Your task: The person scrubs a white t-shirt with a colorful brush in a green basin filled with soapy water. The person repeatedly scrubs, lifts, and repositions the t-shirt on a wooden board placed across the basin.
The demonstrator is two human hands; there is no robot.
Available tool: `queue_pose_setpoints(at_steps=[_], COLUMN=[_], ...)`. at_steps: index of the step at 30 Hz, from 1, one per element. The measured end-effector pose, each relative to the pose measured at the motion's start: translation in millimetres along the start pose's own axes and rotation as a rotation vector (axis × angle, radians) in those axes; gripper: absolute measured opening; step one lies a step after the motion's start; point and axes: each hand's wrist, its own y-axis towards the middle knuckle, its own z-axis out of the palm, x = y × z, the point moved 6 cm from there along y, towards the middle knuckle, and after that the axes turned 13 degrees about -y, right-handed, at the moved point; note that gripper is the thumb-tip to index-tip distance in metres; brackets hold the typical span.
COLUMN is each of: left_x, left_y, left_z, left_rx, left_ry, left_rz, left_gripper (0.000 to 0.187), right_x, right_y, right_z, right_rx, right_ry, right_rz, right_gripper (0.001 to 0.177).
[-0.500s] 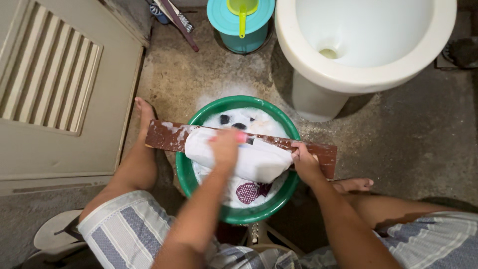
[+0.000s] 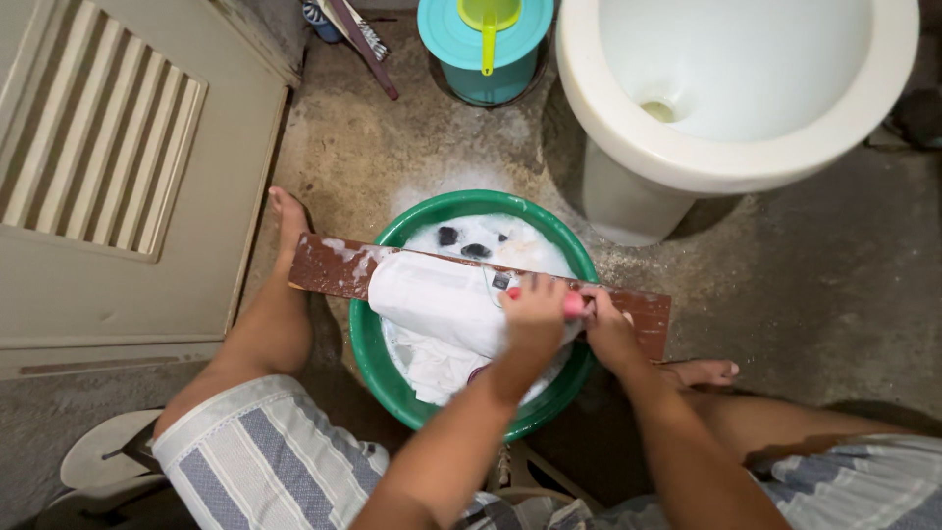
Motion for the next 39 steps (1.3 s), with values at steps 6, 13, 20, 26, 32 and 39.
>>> queue_pose_setpoints(at_steps=[6,13,20,26,32,39], left_x=[181.5,221.8,20.3,170.4,256.7,18.2], left_y=[31.5,25.5,-7.6,26.1,17.0,-21.0], left_z=[-43.8,-59.1,2.7,-41.5,-94.2,-15.5], left_rx=[0.127,-0.102,0.004,-0.043,-0.023,-0.055], left_ry=[0.163,0.195,0.073,0.029,0.35,0.041], left_rz=[-0.412,-0.352,0.036,-0.301,-0.625,-0.071], left_gripper=[0.032,0.033,0.018,0.017,0.029,0.034], right_x=[7.4,16.1,11.9,3.9,5.5,1.1], right_y=[-5.5,-5.9,-1.1,1.1,-1.4,1.3], right_z=[-9.2,-12.6,-4.5,3.0,2.7,7.7], right_rx=[0.156,0.18,0.28,0.304,0.317,0.292], right_ry=[0.139,0.034,-0.168,-0.202,-0.169,-0.183], right_rz=[0.134,0.13,0.051,0.081,0.146,0.118], right_gripper=[0.033,0.029,0.029,0.029,0.028,0.026])
